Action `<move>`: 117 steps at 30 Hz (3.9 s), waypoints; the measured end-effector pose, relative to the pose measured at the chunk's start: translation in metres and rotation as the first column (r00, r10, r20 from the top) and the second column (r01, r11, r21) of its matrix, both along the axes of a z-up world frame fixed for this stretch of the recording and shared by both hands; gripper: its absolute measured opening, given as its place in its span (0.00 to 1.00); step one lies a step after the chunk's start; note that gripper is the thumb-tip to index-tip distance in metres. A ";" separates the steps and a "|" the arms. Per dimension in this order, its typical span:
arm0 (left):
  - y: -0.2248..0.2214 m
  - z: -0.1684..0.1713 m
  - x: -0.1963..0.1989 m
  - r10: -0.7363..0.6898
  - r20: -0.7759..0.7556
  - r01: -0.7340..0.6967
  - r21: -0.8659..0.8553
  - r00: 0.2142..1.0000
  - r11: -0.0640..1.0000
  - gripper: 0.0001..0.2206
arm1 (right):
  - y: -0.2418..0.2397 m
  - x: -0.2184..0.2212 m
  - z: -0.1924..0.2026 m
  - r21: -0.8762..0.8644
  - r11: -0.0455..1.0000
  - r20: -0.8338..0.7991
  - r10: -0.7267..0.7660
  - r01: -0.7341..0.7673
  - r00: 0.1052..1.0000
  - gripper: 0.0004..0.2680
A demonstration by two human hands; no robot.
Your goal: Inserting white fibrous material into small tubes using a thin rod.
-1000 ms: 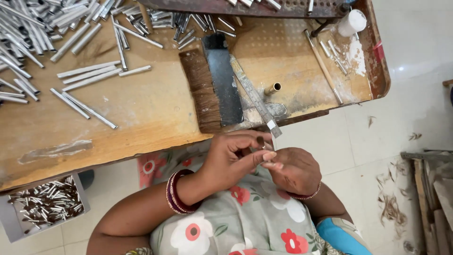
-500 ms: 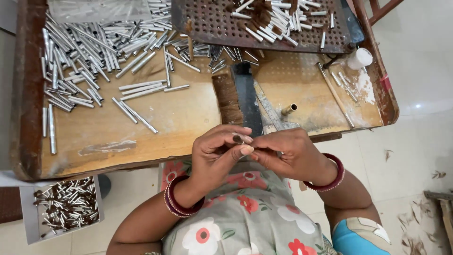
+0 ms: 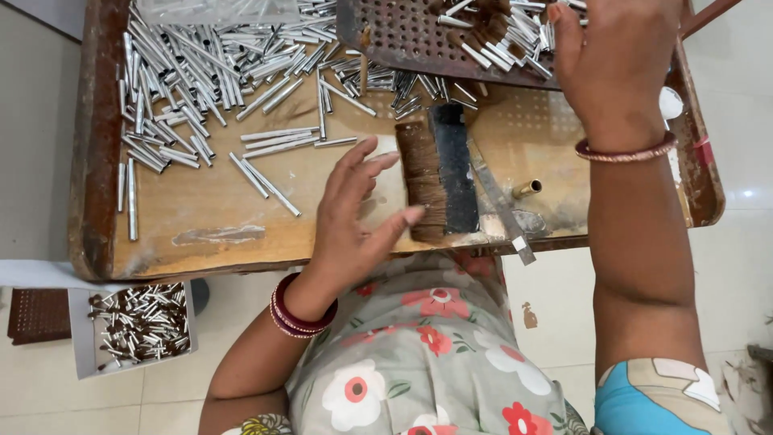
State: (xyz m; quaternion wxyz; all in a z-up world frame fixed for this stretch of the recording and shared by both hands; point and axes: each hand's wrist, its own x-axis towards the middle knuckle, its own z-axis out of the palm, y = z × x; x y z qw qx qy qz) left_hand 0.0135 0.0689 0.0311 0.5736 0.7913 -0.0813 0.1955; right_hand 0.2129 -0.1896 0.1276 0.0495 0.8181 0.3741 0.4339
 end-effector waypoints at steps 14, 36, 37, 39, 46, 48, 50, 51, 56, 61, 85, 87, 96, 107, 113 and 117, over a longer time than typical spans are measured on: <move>-0.060 -0.030 -0.011 -0.164 0.114 0.195 -0.350 0.980 0.916 0.39 | 0.012 -0.171 -0.074 0.490 0.865 -0.745 0.348 0.113 0.568 0.06; -0.030 -0.023 0.002 0.095 0.014 -0.091 0.453 0.995 0.887 0.09 | 0.043 -0.166 -0.126 0.123 0.992 -0.486 0.085 -0.028 0.870 0.03; -0.030 -0.024 0.000 0.094 0.018 -0.092 0.452 0.995 0.887 0.09 | 0.042 -0.166 -0.123 0.122 0.992 -0.483 0.084 -0.027 0.872 0.03; -0.031 -0.026 -0.001 0.103 0.032 -0.106 0.462 0.994 0.881 0.08 | 0.038 -0.165 -0.118 0.232 0.973 -0.504 0.119 0.001 0.856 0.04; -0.030 0.015 -0.007 0.042 0.231 -0.072 0.122 0.972 0.990 0.12 | 0.012 -0.175 -0.106 0.363 0.931 -0.322 0.157 -0.031 0.934 0.10; -0.037 0.019 -0.011 -0.211 -0.044 0.209 -0.044 0.976 0.977 0.09 | 0.010 -0.177 -0.111 0.297 0.951 -0.155 0.137 -0.086 0.978 0.10; -0.051 0.009 -0.011 -0.212 0.028 0.213 -0.037 0.977 0.976 0.09 | 0.011 -0.177 -0.107 0.288 0.951 -0.095 0.149 -0.116 0.984 0.09; -0.057 0.005 -0.012 -0.212 0.096 0.215 -0.026 0.972 0.976 0.10 | 0.011 -0.178 -0.105 0.283 0.948 -0.037 0.163 -0.146 0.986 0.08; -0.073 0.003 -0.018 -0.204 0.230 0.229 -0.087 0.952 0.970 0.07 | 0.004 -0.185 -0.122 0.723 0.674 -0.392 0.578 -0.149 0.716 0.06; -0.084 -0.004 -0.015 -0.208 0.216 0.229 -0.078 0.954 0.970 0.06 | -0.002 -0.181 -0.143 0.934 0.353 -0.259 0.772 -0.051 0.581 0.07; -0.157 -0.028 0.068 -0.086 0.232 -0.048 0.518 0.969 0.854 0.38 | -0.060 -0.122 -0.066 0.422 0.872 -0.754 0.185 0.249 0.630 0.02; -0.155 -0.025 0.070 -0.106 0.152 0.011 0.526 0.983 0.851 0.36 | -0.061 -0.121 -0.064 0.344 0.889 -0.822 0.128 0.304 0.555 0.06; -0.086 0.030 0.029 0.004 0.339 -0.099 0.263 0.941 0.960 0.25 | -0.058 -0.144 -0.084 0.217 0.975 -0.469 0.067 0.041 0.881 0.32; -0.038 -0.006 0.003 0.276 0.292 -0.265 -0.075 0.916 0.961 0.06 | -0.045 -0.128 -0.114 0.585 0.749 -0.678 0.241 0.311 0.695 0.09; -0.033 -0.012 0.005 0.236 0.272 -0.199 -0.158 0.933 0.967 0.07 | -0.045 -0.129 -0.115 0.553 0.798 -0.577 0.160 0.239 0.801 0.09; -0.031 -0.012 0.006 0.235 0.271 -0.194 -0.170 0.933 0.966 0.06 | -0.043 -0.131 -0.113 0.515 0.837 -0.522 0.133 0.187 0.843 0.10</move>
